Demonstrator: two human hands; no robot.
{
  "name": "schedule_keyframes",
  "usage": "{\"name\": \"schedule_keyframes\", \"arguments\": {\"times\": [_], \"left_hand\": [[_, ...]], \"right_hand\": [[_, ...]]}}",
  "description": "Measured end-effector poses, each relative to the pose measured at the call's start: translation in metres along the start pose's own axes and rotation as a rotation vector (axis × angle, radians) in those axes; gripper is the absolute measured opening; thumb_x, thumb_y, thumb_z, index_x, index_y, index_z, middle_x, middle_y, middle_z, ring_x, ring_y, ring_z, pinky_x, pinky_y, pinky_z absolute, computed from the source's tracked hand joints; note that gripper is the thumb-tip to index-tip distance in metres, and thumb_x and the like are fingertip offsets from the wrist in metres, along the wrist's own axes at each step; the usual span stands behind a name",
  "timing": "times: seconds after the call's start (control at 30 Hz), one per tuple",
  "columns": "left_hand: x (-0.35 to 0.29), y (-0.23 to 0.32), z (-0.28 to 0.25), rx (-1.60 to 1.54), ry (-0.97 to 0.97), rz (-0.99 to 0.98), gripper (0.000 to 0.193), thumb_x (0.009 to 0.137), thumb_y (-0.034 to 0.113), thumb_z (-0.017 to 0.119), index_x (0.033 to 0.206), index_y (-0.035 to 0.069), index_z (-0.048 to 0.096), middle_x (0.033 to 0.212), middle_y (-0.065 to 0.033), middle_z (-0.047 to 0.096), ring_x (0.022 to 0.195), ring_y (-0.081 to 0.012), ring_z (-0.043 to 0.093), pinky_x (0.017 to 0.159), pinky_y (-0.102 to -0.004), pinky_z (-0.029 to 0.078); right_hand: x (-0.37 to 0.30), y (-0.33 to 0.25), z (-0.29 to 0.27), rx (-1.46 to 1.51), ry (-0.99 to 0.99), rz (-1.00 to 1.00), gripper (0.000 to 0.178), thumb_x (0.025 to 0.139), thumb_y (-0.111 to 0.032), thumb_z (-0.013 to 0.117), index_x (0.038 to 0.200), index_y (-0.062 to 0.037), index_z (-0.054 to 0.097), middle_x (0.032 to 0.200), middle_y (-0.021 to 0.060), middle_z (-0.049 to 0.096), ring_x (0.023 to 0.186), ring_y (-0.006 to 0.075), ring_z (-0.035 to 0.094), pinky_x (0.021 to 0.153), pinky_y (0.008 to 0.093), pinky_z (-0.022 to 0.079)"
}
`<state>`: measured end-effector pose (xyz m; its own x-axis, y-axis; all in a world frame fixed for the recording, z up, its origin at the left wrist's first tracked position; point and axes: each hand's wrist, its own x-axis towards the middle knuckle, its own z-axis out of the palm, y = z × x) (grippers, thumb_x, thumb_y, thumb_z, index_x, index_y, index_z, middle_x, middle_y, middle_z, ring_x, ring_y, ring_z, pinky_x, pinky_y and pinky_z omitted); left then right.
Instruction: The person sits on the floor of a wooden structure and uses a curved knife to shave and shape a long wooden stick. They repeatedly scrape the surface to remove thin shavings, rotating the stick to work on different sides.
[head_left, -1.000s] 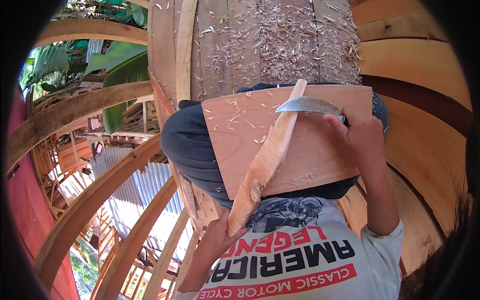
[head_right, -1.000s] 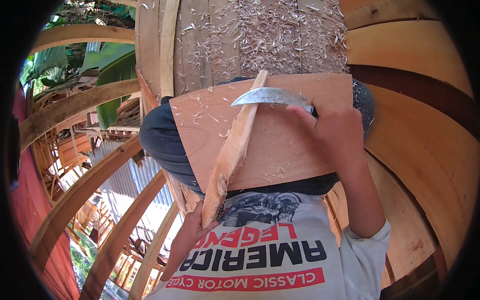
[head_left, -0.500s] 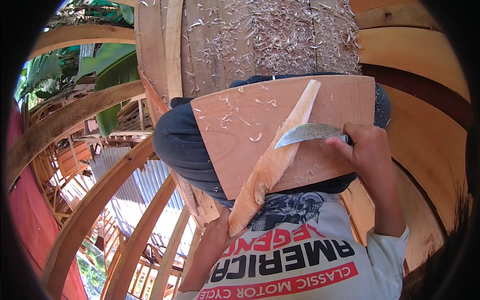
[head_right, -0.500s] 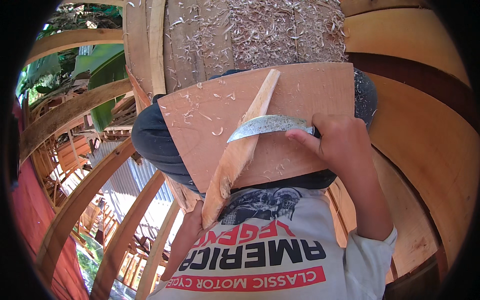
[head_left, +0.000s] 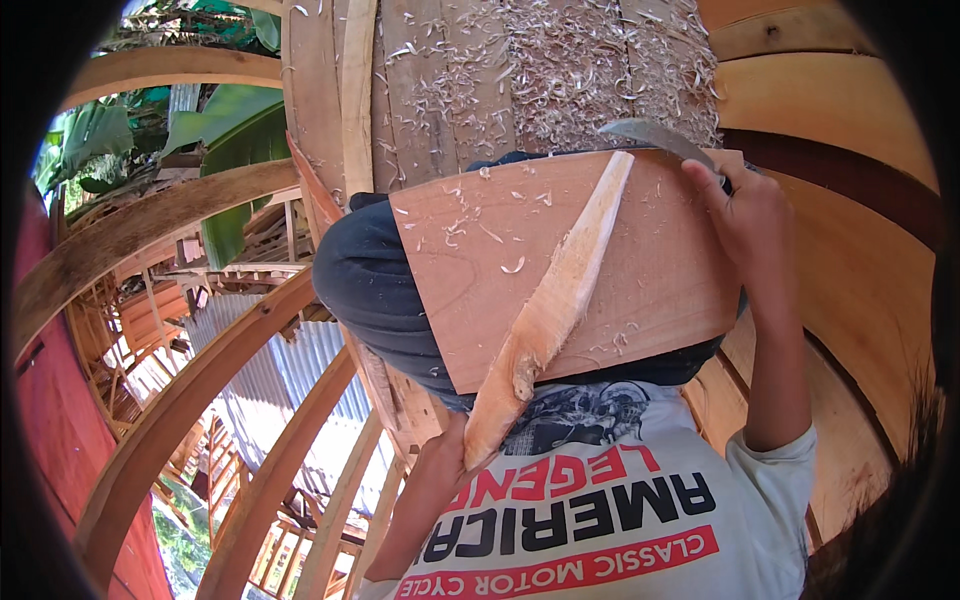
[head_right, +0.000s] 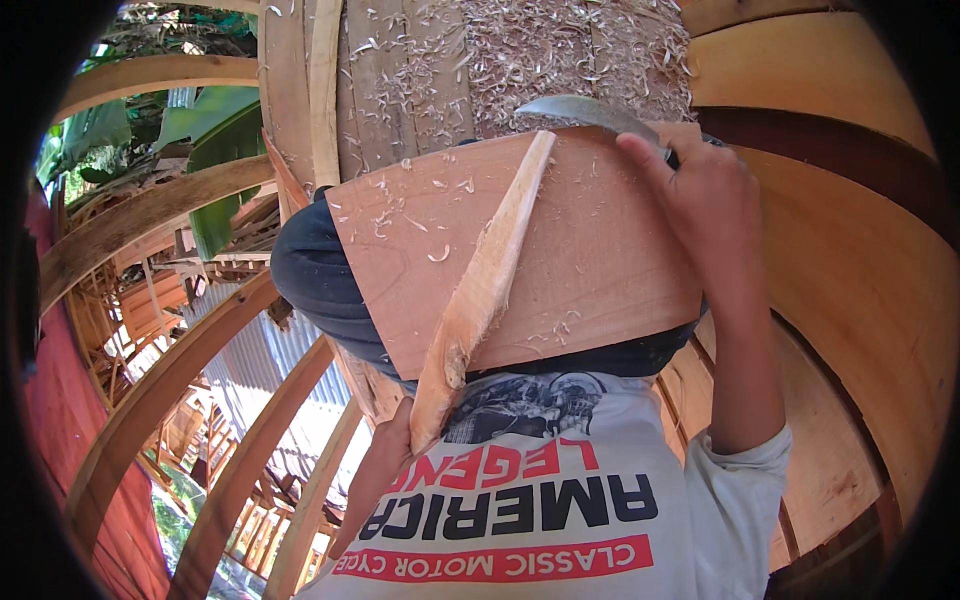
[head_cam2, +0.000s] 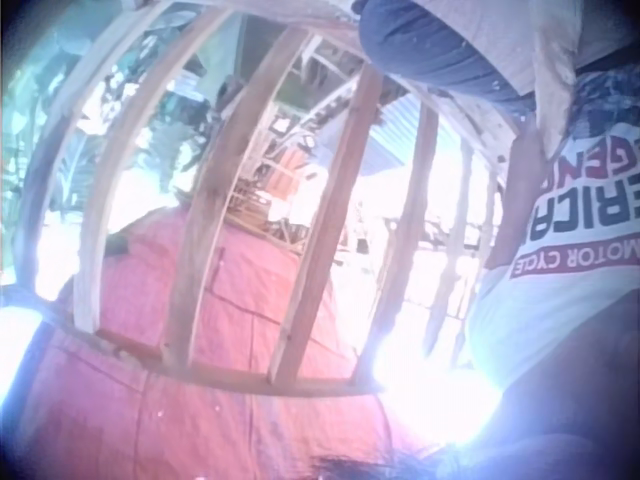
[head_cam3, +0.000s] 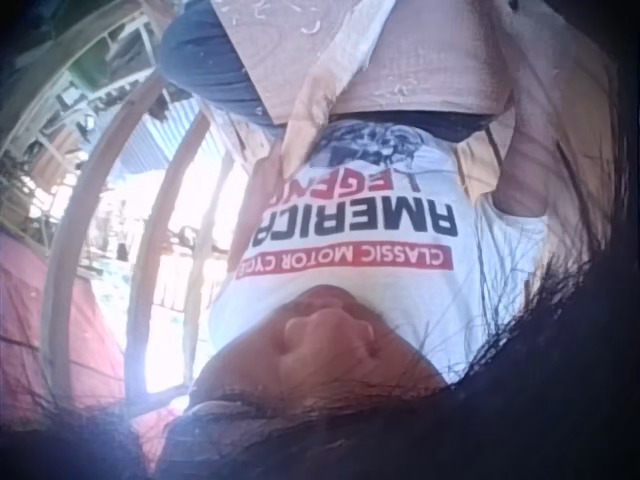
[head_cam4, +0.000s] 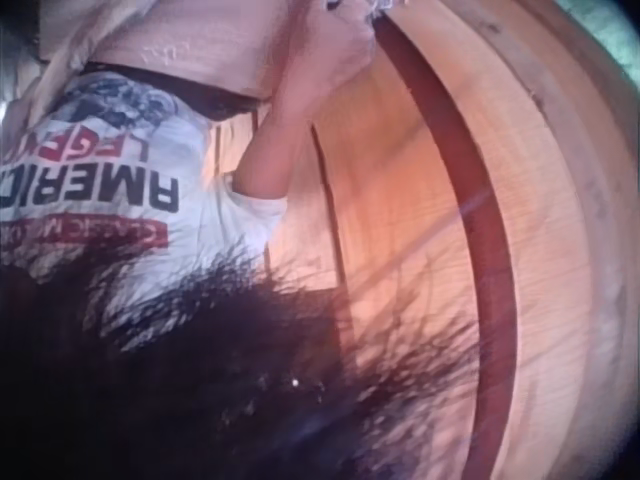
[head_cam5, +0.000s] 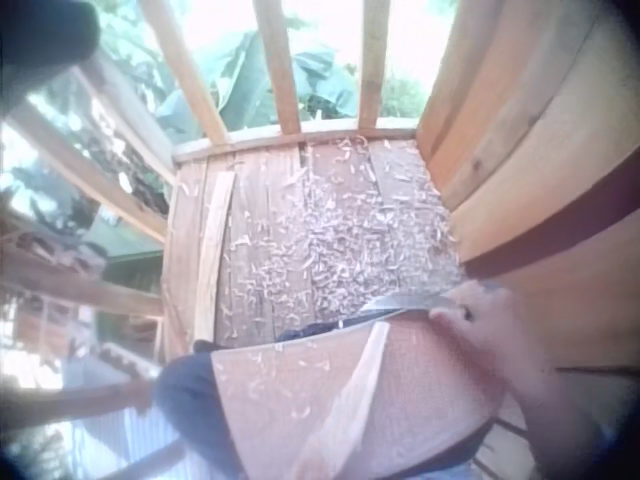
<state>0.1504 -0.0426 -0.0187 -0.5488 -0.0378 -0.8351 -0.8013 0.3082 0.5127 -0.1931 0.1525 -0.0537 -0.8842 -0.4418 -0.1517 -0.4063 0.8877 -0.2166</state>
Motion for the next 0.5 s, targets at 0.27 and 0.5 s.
{"name": "schedule_keyframes", "arguments": {"times": [0.27,0.5], "left_hand": [[0.001,-0.007,0.005,0.104,0.01,0.006,0.05,0.082,0.027,0.067,0.109,-0.002,0.037,0.069,-0.03,0.056,0.074,-0.0495,0.057,0.058,-0.0488,0.043],[0.001,-0.011,0.003,0.103,0.025,0.051,0.05,0.081,0.029,0.068,0.109,0.0,0.038,0.068,-0.0293,0.056,0.074,-0.0494,0.057,0.058,-0.0495,0.043]], "right_hand": [[-0.038,-0.016,-0.033,0.094,-0.211,-0.026,0.058,0.077,-0.056,0.062,0.063,0.0001,0.061,0.056,0.0189,0.055,0.054,0.0351,0.058,0.05,0.0399,0.044],[-0.059,-0.03,-0.015,0.099,-0.246,-0.202,0.054,0.072,-0.056,0.066,0.062,-0.003,0.061,0.055,0.015,0.056,0.052,0.0315,0.059,0.049,0.0364,0.046]]}}
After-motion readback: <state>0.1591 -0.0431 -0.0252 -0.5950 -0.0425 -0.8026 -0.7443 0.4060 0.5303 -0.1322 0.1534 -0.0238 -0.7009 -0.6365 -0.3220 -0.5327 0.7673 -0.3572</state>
